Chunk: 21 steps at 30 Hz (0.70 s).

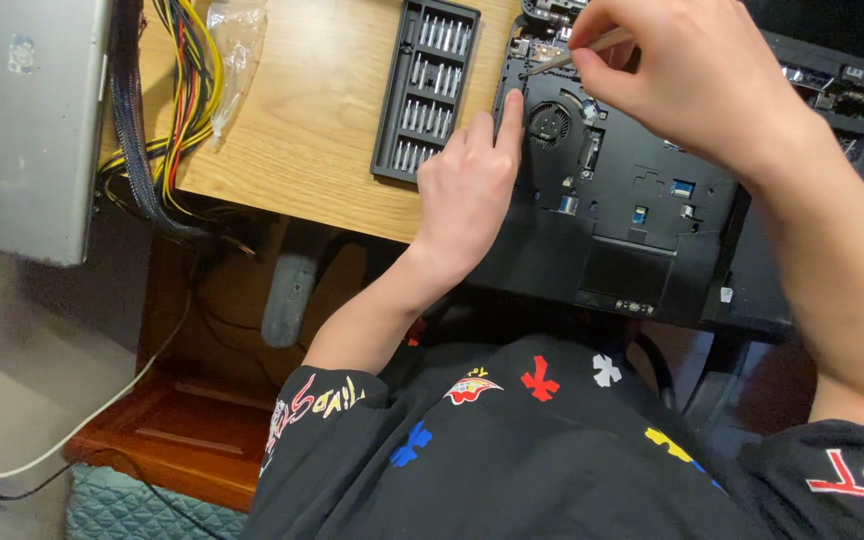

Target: Disassembling and repairing a laptop by removing internal screws and parts.

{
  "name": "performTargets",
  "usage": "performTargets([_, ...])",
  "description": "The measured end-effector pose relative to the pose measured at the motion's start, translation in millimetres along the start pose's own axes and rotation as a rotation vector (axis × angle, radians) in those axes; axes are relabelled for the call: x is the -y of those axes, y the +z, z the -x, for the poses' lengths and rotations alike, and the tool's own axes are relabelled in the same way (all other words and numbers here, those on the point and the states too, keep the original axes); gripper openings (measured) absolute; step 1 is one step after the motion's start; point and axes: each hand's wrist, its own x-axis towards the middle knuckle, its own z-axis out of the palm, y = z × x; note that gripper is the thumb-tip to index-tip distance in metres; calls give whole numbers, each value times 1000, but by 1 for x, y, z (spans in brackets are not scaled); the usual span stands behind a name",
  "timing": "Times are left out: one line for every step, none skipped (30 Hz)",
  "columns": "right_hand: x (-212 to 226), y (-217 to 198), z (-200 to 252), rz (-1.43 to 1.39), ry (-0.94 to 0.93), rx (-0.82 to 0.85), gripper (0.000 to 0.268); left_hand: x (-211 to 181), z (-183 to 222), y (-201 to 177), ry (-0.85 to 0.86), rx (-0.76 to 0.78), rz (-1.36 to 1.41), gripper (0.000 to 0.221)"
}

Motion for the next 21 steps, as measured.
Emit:
performTargets([3, -2, -4, -4, 17, 35, 13, 0, 0, 1, 0, 9, -5, 49])
performTargets([7, -3, -9, -8, 33, 69, 15, 0, 1, 1, 1, 18, -10, 50])
performTargets([12, -5, -14, -9, 31, 69, 15, 0, 1, 2, 0, 18, -12, 50])
performTargets([18, -7, -19, 24, 45, 110, 16, 0, 1, 3, -2, 24, -14, 51])
performTargets([24, -9, -25, 57, 58, 151, 17, 0, 2, 4, -3, 30, -16, 52])
performTargets([24, -8, -28, 56, 56, 149, 17, 1, 2, 5, -3, 30, -19, 52])
performTargets([24, -8, -32, 138, -1, 179, 14, 1, 3, 7, -3, 37, -5, 53])
performTargets([25, -8, -35, 218, -54, 206, 12, 2, 4, 7, 2, 46, 8, 53])
performTargets([21, -6, -39, 215, -53, 202, 12, 2, 4, 7, 6, 47, 5, 53])
performTargets([17, -6, -43, 228, -102, 225, 15, 3, 3, 7, 9, 42, 15, 54])
performTargets([13, -6, -47, 242, -150, 248, 19, 3, 2, 7, 13, 38, 25, 55])
performTargets([9, -3, -47, 243, -144, 242, 19, 2, 2, 6, 22, 38, 25, 55])
performTargets([5, 0, -48, 207, -119, 264, 17, 2, 2, 5, 18, 45, 31, 54])
performTargets([1, 3, -49, 171, -97, 287, 16, 1, 2, 5, 12, 52, 36, 53])
performTargets([4, 2, -50, 171, -93, 282, 16, 1, 2, 6, 19, 52, 36, 53])
performTargets([7, 1, -52, 307, -55, 315, 21, 1, 2, 6, 15, 50, 30, 54])
performTargets([10, -1, -55, 442, -16, 346, 30, 1, 2, 7, 11, 48, 24, 54])
performTargets([5, 1, -55, 445, -15, 341, 30, 1, 2, 7, 15, 44, 23, 54])
performTargets([0, 3, -56, 358, -28, 336, 32, 1, 1, 6, 13, 45, 16, 53])
performTargets([-5, 6, -55, 270, -40, 332, 34, 1, 1, 6, 11, 48, 9, 53])
performTargets([-8, 8, -56, 270, -38, 329, 34, 1, 1, 7, 15, 47, 9, 53])
